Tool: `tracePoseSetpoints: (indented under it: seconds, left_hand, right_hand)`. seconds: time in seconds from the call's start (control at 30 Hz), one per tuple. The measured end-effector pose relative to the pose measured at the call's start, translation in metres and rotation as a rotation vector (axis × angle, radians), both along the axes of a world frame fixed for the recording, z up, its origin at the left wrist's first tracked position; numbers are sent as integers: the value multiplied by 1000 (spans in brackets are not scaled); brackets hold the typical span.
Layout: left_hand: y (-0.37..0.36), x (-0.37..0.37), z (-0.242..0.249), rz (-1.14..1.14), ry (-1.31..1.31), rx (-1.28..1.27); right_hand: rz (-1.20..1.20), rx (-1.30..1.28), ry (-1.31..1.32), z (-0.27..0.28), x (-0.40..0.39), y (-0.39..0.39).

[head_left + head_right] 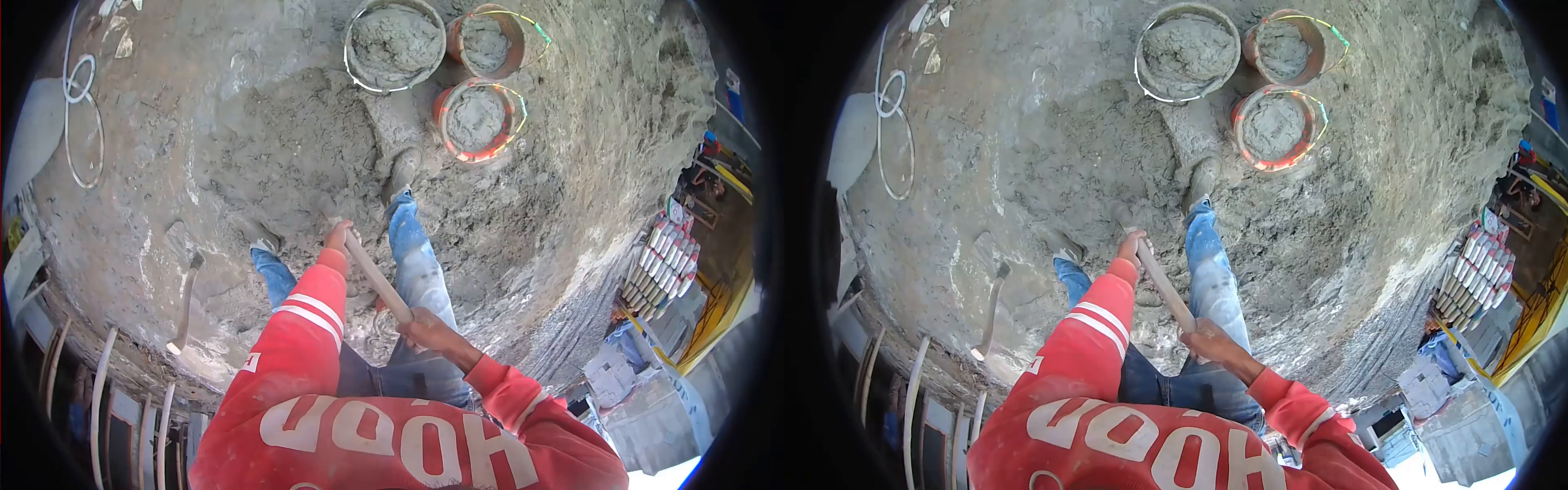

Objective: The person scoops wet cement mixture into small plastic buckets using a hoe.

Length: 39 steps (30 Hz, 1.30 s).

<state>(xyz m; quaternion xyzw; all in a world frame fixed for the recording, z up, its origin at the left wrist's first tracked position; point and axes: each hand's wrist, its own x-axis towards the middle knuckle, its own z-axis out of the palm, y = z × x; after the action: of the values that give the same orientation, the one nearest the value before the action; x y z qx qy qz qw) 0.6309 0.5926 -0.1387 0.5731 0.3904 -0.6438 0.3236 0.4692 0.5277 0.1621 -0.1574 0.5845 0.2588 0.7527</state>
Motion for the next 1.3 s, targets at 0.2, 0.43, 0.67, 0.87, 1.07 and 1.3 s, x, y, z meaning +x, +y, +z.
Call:
tracePoseSetpoints:
  seconds: [0.2, 0.43, 0.67, 0.87, 1.07, 1.3]
  left_hand:
    - [-170, -18, 108, -71, -210, -235]
    - [-337, -126, 174, -74, -303, -699]
    - [-489, -179, 54, -242, -364, -718]
    - [-431, -97, 114, -183, -273, -882]
    - [-284, 37, 164, 97, -378, -708]
    - [-97, 195, 39, -46, -747, -284]
  right_hand:
    - [119, -481, -139, 103, -104, -56]
    - [335, -844, 129, -14, -239, -99]
    - [393, -1043, 558, -281, -264, -200]
    - [346, -1282, 364, -233, -219, -165]
    - [499, -996, 31, -104, -125, -114]
    - [487, -939, -214, -161, 85, 37]
